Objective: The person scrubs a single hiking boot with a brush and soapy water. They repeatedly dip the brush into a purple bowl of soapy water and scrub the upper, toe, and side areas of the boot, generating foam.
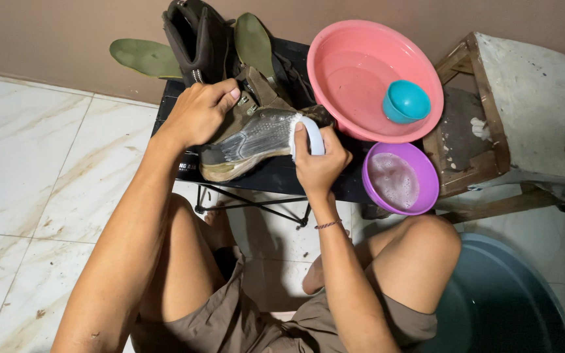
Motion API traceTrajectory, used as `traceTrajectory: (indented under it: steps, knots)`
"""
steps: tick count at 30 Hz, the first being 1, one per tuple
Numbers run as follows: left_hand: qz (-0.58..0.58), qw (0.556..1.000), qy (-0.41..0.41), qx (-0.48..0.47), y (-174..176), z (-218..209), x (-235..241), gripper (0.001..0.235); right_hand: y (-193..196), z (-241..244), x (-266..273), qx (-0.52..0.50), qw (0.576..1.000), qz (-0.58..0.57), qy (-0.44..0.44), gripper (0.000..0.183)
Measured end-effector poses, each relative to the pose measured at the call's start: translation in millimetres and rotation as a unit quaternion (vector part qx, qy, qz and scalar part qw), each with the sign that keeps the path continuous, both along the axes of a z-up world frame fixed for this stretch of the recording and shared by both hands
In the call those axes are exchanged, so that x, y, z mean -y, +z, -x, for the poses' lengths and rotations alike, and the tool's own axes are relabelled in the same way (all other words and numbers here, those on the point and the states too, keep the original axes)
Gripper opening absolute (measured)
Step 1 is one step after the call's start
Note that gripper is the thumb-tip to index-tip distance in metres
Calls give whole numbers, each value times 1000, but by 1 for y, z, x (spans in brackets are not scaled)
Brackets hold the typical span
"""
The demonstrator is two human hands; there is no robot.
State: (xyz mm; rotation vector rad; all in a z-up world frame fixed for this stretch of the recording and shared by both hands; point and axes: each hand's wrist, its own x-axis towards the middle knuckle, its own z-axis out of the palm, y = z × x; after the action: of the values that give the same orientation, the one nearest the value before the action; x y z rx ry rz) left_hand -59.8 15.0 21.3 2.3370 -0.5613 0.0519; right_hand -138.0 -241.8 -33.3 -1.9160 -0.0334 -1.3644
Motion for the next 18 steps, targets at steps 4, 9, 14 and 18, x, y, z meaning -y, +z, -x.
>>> traceTrajectory:
  steps: [4,9,14,18]
  knots:
    - [-5,1000,9,-2,2,2,1,40,-8,12,-42,2,1000,-11,-6,32]
    - [-10,1000,14,-20,9,7,2,40,-17,27,-63,-25,995,15,96,35]
    - [-11,999,24,-30,12,8,4,39,-4,9,-10,-8,1000,9,10,33]
    - [-15,998,28,-57,16,7,7,39,-10,9,-36,-10,999,-38,-34,32]
